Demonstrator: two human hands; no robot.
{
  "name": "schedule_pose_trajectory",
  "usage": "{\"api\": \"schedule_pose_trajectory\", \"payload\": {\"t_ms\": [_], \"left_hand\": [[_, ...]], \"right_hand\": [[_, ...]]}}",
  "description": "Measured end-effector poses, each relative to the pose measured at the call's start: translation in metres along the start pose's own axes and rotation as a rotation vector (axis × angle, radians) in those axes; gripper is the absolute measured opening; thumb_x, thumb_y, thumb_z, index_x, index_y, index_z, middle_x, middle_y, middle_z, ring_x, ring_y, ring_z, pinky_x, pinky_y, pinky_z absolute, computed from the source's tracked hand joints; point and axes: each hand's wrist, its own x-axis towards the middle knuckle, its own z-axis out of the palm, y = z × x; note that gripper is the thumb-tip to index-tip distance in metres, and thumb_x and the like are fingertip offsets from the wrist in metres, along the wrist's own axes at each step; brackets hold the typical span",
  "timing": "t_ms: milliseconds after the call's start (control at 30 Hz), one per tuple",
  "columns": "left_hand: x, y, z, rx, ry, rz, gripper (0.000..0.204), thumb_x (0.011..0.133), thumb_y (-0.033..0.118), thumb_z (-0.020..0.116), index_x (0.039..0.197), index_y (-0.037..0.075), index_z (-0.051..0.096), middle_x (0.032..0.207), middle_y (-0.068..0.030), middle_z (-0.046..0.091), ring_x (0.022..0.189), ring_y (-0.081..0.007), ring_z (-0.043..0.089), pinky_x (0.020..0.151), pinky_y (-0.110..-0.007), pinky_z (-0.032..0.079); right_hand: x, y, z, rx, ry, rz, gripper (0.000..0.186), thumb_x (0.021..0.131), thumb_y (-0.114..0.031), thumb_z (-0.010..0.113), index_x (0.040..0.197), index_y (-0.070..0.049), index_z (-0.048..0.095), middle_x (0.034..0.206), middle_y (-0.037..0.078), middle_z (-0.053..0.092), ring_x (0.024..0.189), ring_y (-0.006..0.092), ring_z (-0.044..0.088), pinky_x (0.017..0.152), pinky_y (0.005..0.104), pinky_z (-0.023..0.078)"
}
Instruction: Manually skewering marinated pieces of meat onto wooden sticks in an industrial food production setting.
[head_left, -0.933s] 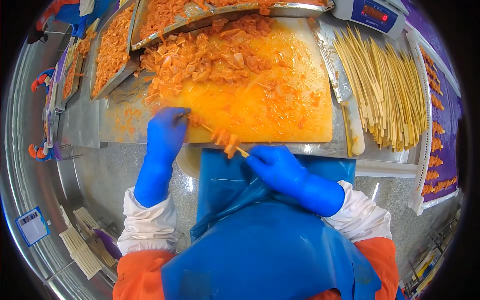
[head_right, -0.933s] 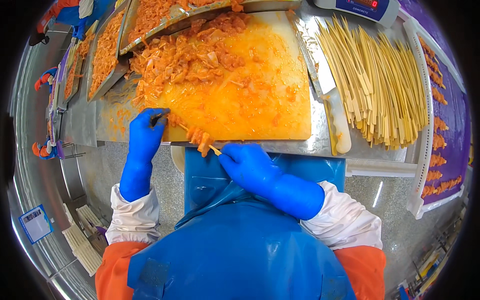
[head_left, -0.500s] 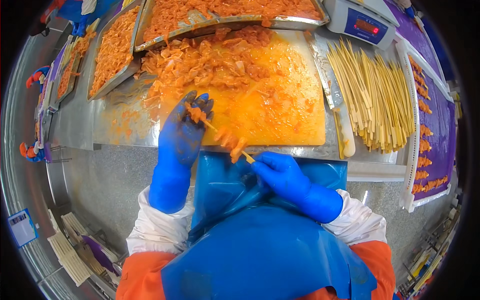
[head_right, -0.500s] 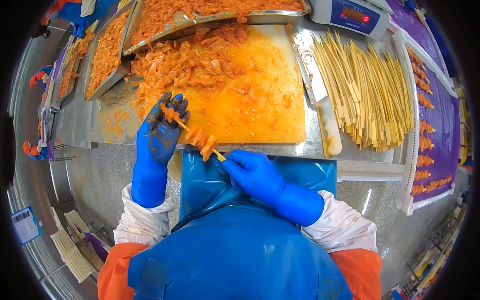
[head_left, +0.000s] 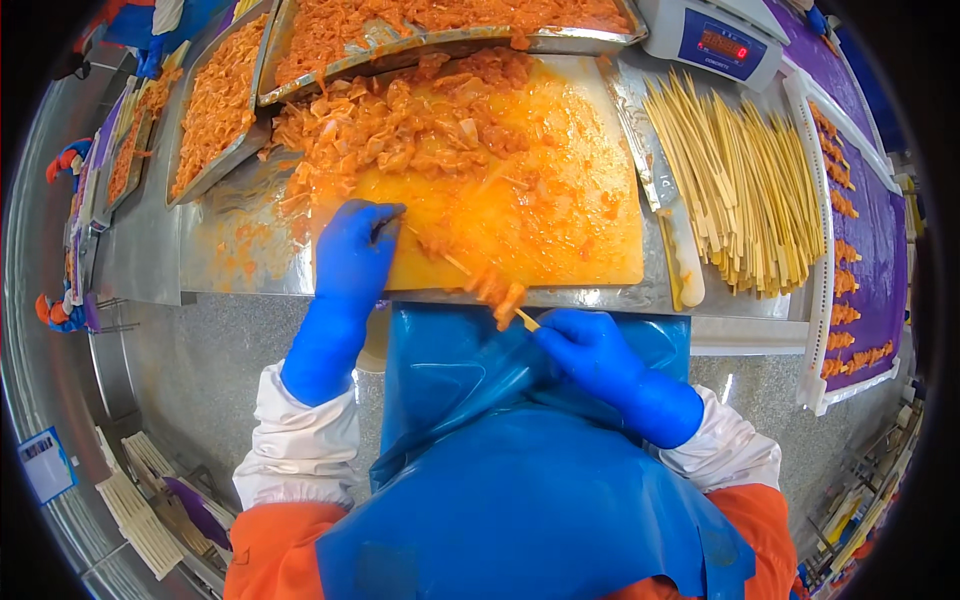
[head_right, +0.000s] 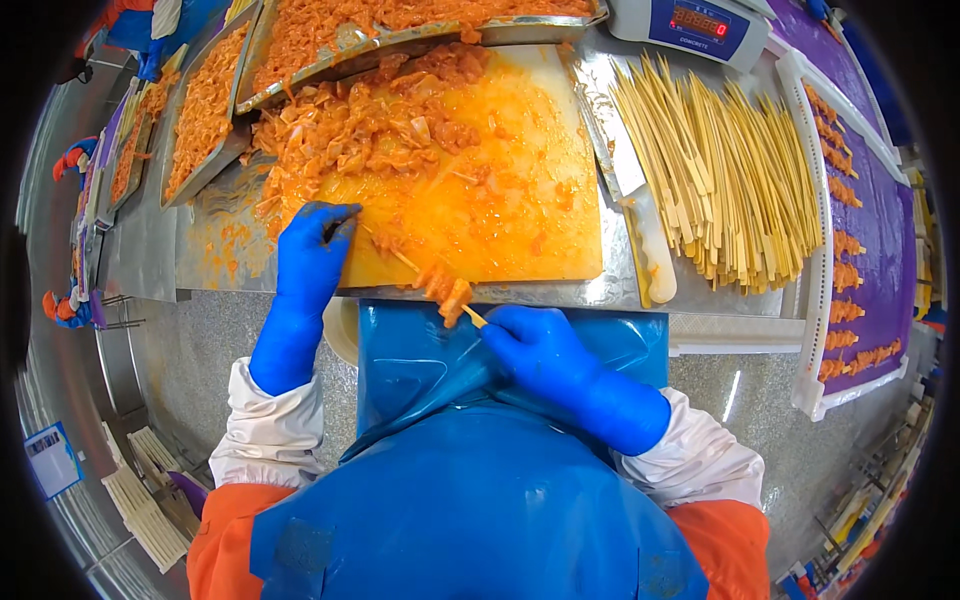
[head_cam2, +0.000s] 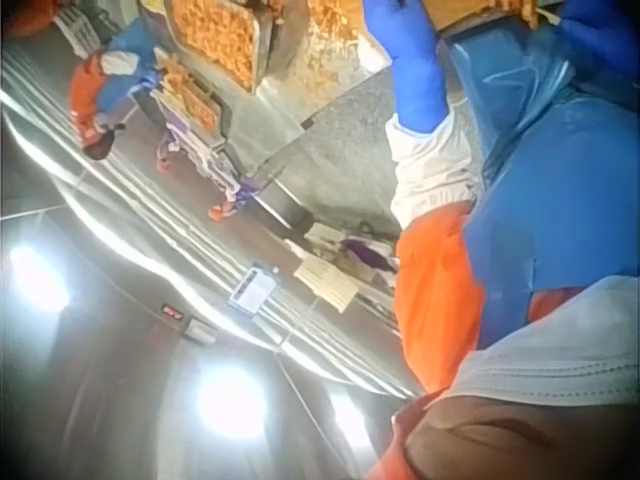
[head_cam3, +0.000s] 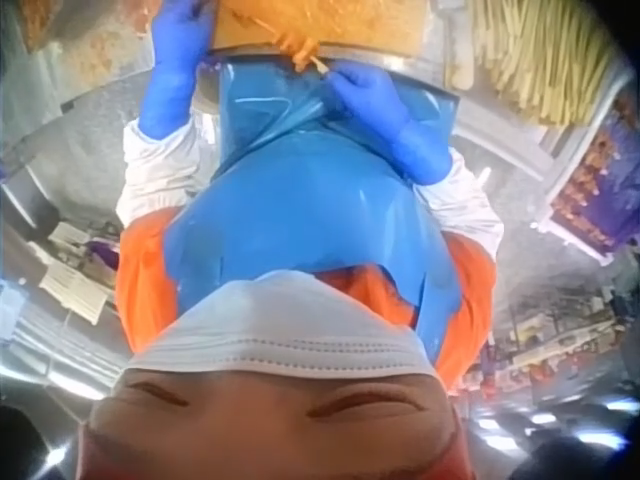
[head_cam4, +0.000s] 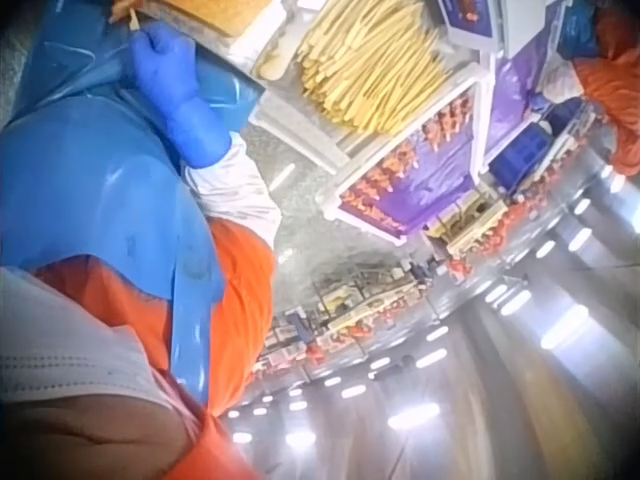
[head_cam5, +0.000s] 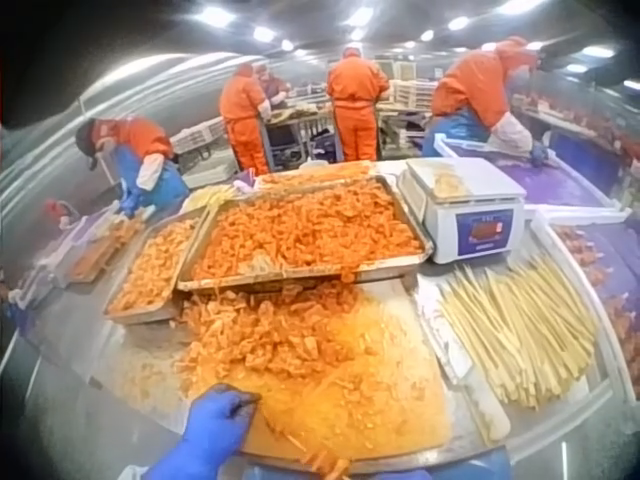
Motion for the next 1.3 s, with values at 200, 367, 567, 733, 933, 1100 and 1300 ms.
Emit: {"api": "schedule_pose_trajectory", "payload": {"t_ms": [200, 367, 567, 733, 933, 1100, 1300], "left_hand": [[0.002, 0.004, -0.002, 0.08, -0.007, 0.043, 0.017, 0.081, 0.003, 0.066, 0.097, 0.004, 0.07, 0.086, -0.0116, 0.063, 0.076, -0.0207, 0.063, 0.069, -0.027, 0.05], [0.001, 0.009, 0.001, 0.114, 0.0, 0.057, 0.018, 0.081, 0.001, 0.064, 0.097, 0.004, 0.07, 0.086, -0.012, 0.062, 0.076, -0.0215, 0.063, 0.069, -0.028, 0.05], [-0.011, 0.007, 0.0, -0.07, 0.054, -0.024, 0.033, 0.086, 0.004, 0.056, 0.119, 0.005, 0.06, 0.108, -0.0122, 0.06, 0.093, -0.0182, 0.059, 0.082, -0.028, 0.047], [-0.012, 0.026, 0.002, -0.904, 0.289, -0.418, 0.041, 0.094, 0.013, 0.051, 0.131, -0.002, 0.043, 0.124, -0.0158, 0.053, 0.109, -0.025, 0.054, 0.096, -0.034, 0.043], [-0.01, 0.047, 0.013, -1.553, -0.055, -0.461, 0.049, 0.098, 0.028, 0.046, 0.136, 0.0, 0.036, 0.133, -0.0202, 0.046, 0.12, -0.0313, 0.048, 0.102, -0.043, 0.038], [-0.013, 0.067, 0.012, -1.649, -0.039, -0.45, 0.044, 0.096, 0.021, 0.049, 0.132, -0.002, 0.039, 0.126, -0.021, 0.049, 0.117, -0.0316, 0.048, 0.102, -0.041, 0.036], [-0.022, 0.034, 0.012, -1.328, 0.048, -0.368, 0.063, 0.096, 0.04, 0.045, 0.143, 0.002, 0.027, 0.147, -0.0189, 0.03, 0.137, -0.0317, 0.027, 0.113, -0.042, 0.021]], "right_hand": [[0.006, 0.001, 0.005, 0.013, 0.012, -0.034, 0.02, 0.087, -0.021, 0.058, 0.094, -0.002, 0.064, 0.078, 0.018, 0.062, 0.069, 0.03, 0.063, 0.062, 0.0368, 0.049], [0.015, 0.001, 0.012, -0.051, 0.026, -0.083, 0.02, 0.089, -0.021, 0.056, 0.091, -0.002, 0.063, 0.078, 0.019, 0.062, 0.072, 0.0361, 0.062, 0.062, 0.0407, 0.048], [0.026, -0.016, 0.018, 0.039, 0.009, -0.002, 0.018, 0.091, -0.02, 0.058, 0.091, -0.003, 0.064, 0.068, 0.007, 0.059, 0.058, 0.0133, 0.057, 0.054, 0.0286, 0.045], [0.018, -0.01, 0.019, 0.074, 0.016, -0.077, 0.018, 0.09, -0.02, 0.057, 0.091, -0.003, 0.064, 0.069, 0.01, 0.06, 0.059, 0.017, 0.059, 0.055, 0.0304, 0.046], [0.019, -0.019, 0.024, 0.056, 0.081, -0.094, 0.017, 0.09, -0.018, 0.058, 0.092, -0.003, 0.064, 0.069, 0.01, 0.06, 0.06, 0.0162, 0.058, 0.055, 0.0298, 0.046], [0.019, -0.027, 0.023, 0.061, 0.126, -0.153, 0.017, 0.091, -0.017, 0.058, 0.095, -0.002, 0.065, 0.067, 0.005, 0.06, 0.059, 0.0101, 0.056, 0.054, 0.0256, 0.045], [0.015, -0.039, 0.002, 0.418, 0.087, 0.072, 0.02, 0.093, -0.017, 0.056, 0.097, 0.0, 0.065, 0.066, 0.005, 0.06, 0.057, 0.0102, 0.056, 0.053, 0.0231, 0.044]]}}
